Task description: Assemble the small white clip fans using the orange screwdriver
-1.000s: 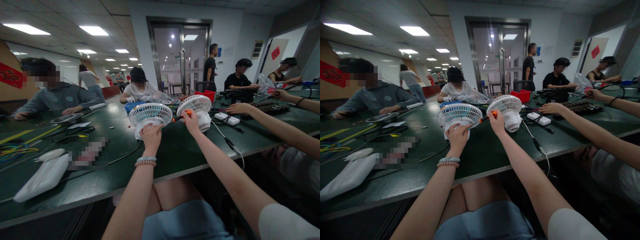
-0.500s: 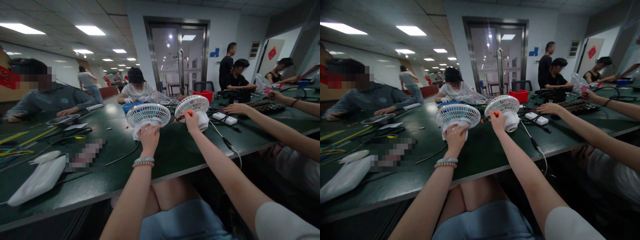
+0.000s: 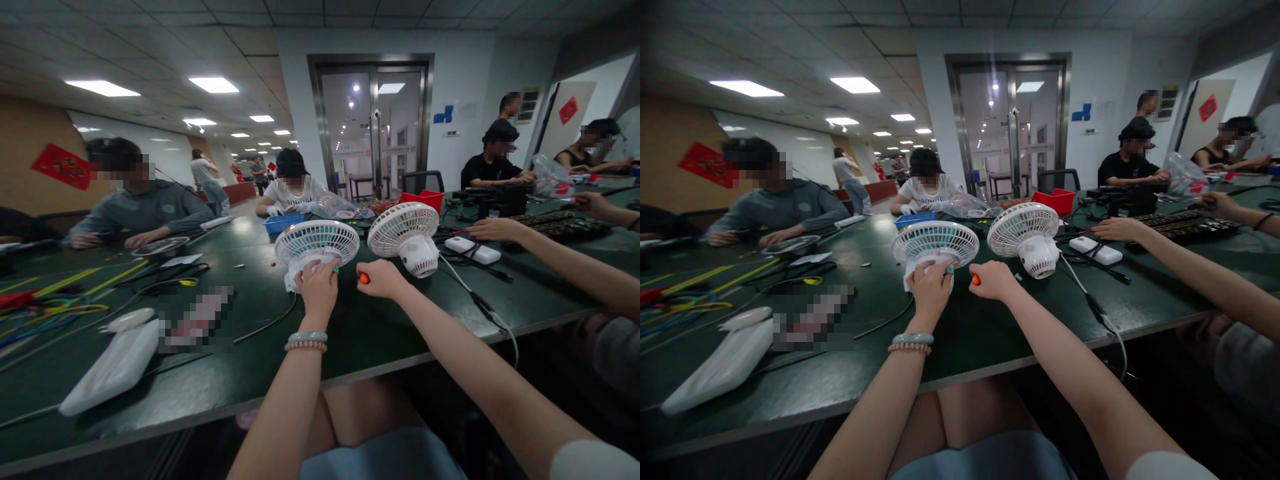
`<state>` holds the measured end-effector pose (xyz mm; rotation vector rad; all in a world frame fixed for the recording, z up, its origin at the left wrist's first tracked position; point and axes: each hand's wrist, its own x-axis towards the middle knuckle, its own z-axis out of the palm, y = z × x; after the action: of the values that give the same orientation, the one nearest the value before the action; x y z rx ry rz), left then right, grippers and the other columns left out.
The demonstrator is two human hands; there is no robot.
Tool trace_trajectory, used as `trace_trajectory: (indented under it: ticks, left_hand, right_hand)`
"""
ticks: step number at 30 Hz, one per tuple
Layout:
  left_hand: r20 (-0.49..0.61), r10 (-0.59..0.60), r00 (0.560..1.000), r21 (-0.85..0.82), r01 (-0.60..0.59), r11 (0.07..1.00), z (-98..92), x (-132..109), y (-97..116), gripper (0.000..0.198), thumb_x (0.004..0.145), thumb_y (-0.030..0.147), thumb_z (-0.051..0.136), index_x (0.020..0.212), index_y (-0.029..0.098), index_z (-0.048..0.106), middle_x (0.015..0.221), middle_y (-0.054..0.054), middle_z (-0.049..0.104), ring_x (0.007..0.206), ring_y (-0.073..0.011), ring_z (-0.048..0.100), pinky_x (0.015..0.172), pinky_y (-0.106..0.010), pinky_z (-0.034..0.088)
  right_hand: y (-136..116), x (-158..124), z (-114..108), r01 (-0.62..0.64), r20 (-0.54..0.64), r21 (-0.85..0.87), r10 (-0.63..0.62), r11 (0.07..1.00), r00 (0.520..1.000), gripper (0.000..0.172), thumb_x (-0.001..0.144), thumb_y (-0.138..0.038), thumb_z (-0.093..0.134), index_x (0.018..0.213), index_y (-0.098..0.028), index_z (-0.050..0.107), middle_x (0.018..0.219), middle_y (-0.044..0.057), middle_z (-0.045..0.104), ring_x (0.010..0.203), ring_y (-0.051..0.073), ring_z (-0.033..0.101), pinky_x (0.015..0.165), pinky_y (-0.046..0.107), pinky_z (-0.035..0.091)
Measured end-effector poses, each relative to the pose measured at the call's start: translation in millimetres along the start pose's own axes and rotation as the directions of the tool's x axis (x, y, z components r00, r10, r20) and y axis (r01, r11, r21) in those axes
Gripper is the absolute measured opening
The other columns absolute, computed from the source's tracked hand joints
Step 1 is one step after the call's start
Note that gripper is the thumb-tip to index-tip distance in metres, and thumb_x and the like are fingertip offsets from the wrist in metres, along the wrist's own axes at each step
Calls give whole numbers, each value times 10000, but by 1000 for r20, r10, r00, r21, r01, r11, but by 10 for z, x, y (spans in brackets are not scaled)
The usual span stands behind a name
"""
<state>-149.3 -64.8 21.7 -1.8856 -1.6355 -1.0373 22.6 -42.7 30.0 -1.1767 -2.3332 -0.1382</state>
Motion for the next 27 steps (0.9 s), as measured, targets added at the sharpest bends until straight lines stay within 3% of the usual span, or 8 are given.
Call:
trace_trajectory:
  ticks: [2, 4, 14, 18, 23, 27]
  left_hand:
    - [5, -6, 1000, -10, 6, 1000, -1, 0, 4, 300, 812, 217, 466, 1074, 280, 599, 1028, -26, 672, 1118, -250, 435, 915, -466, 195]
    - [17, -11, 1000, -18, 12, 1000, -3, 0, 7, 282, 811, 215, 464, 1047, 268, 610, 1040, -32, 669, 1127, -253, 430, 922, -466, 196]
    - [16, -18, 1000, -41, 18, 999, 1, -31, -9, 254, 808, 219, 476, 1014, 264, 618, 995, -26, 679, 1134, -248, 431, 930, -464, 202]
    - [9, 0, 1000, -42, 1, 999, 6, -40, -18, 252, 808, 219, 476, 1016, 260, 613, 1004, -21, 677, 1133, -247, 433, 929, -461, 207]
    - [21, -2, 1000, -55, 3, 998, -14, -44, -2, 267, 792, 210, 481, 1024, 251, 607, 1038, -31, 666, 1139, -246, 436, 940, -455, 216]
    - [19, -6, 1000, -81, 8, 997, -38, -39, -6, 334, 731, 174, 506, 1047, 234, 595, 1065, -43, 647, 1143, -250, 441, 962, -447, 229]
  right_hand:
    - [-39, -11, 37, 18, 204, -55, -6, 998, 979, 227, 673, -338, 569, 875, -246, 615, 826, 53, 648, 758, 218, 603, 620, 283, 395]
    - [-69, -16, 71, 27, 319, -73, -2, 997, 948, 263, 655, -350, 589, 899, -260, 624, 888, 65, 651, 796, 240, 612, 630, 301, 415]
    - [-65, -37, 126, -80, 370, -69, 99, 994, 924, 411, 677, -575, 548, 894, -236, 634, 901, 95, 650, 828, 270, 614, 651, 345, 445]
    - [-83, -31, 118, -93, 292, -63, 107, 994, 950, 478, 710, -653, 474, 857, -228, 634, 843, 89, 653, 794, 250, 608, 637, 322, 424]
    - [-75, -1, 5, -73, 74, -10, 73, 997, 995, 390, 824, -528, 409, 838, -207, 630, 789, 70, 647, 760, 195, 588, 637, 270, 380]
    - [-71, 174, -54, -48, -111, 103, 60, 994, 992, 376, 858, -458, 387, 745, -184, 618, 784, 60, 635, 746, 163, 567, 662, 251, 366]
